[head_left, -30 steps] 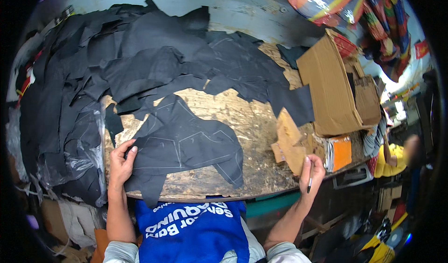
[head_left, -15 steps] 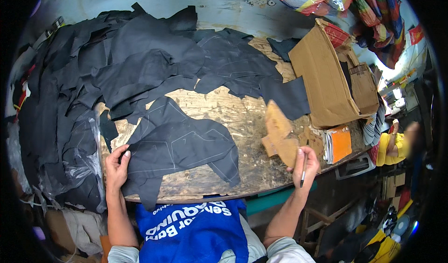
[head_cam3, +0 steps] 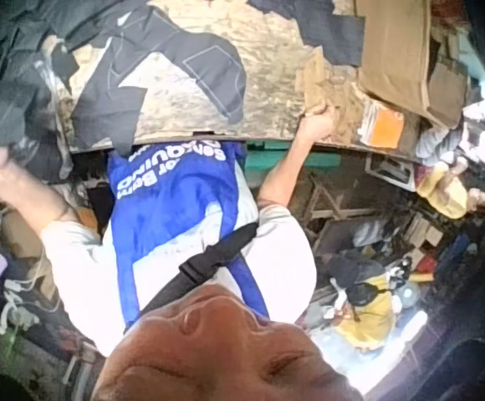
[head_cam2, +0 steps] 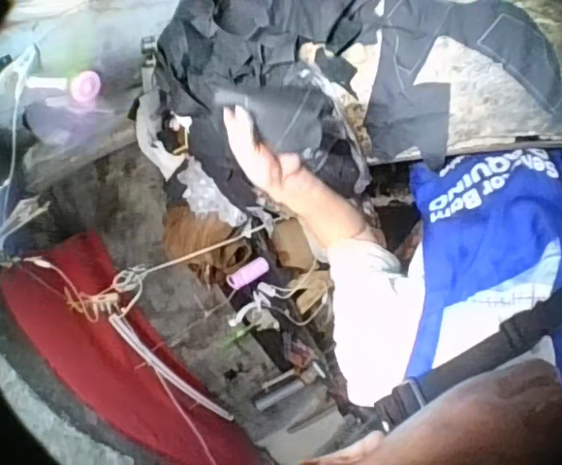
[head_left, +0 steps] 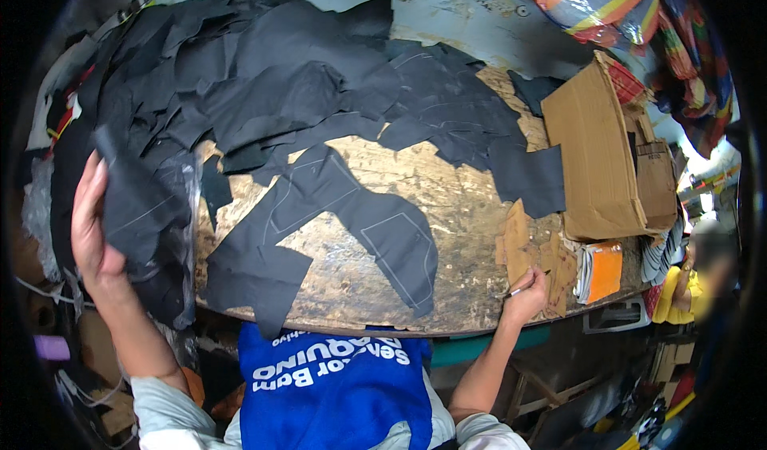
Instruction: The person places a cardboard template on black fabric pieces and traces the outline with a pen. They repeat this process on several fabric pieces, moving templates and fabric as needed.
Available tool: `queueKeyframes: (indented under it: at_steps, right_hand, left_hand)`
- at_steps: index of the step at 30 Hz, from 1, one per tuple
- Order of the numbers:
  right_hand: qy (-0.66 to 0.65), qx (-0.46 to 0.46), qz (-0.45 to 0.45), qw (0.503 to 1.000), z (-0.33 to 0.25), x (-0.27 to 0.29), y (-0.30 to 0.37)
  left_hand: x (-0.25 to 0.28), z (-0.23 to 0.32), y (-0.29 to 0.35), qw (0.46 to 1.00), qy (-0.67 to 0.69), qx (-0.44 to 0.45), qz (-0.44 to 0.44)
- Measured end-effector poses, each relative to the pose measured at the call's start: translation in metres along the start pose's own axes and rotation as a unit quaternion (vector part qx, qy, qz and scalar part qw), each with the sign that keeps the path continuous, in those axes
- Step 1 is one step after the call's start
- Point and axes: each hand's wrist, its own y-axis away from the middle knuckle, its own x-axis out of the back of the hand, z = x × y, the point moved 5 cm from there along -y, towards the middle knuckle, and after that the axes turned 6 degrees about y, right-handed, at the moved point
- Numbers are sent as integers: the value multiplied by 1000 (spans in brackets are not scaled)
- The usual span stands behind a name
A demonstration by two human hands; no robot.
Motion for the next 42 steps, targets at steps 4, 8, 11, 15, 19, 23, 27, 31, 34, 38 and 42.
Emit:
queueKeyframes:
  at_steps: [4,8,11,15,19,23,27,31,34,38,42]
  right_hand:
    - [-10,-14,-36,999,1,-4,2]
    - [-14,-24,-39,999,3,-4,1]
    - [-15,-9,-25,1000,2,-4,2]
    - [-10,-12,-25,1000,4,-4,2]
    - [-15,-15,-42,999,3,-4,3]
    - [-11,-7,-30,999,1,-4,3]
    - [-17,-1,-25,1000,0,-4,4]
    - [-18,7,-19,1000,-1,-2,4]
    - [-21,19,-11,1000,-3,-1,4]
    - [-21,13,-9,1000,-4,0,4]
    - [-22,5,-15,1000,-4,0,4]
  left_hand:
    - [-71,-8,1,968,93,48,-228]
    - [-92,-35,3,976,59,82,-192]
    - [-99,-89,6,965,-2,166,-203]
    - [-74,-136,20,838,-510,86,-172]
    - [-44,-134,84,617,-674,-95,-395]
    - [-9,-140,103,574,-685,20,-448]
    - [-21,-122,92,607,-649,-154,-432]
    - [-19,-140,74,615,-650,43,-444]
    - [-23,-147,67,536,-622,146,-552]
    - [-27,-108,32,521,-495,326,-614]
    - [-21,-44,-74,513,-761,148,-367]
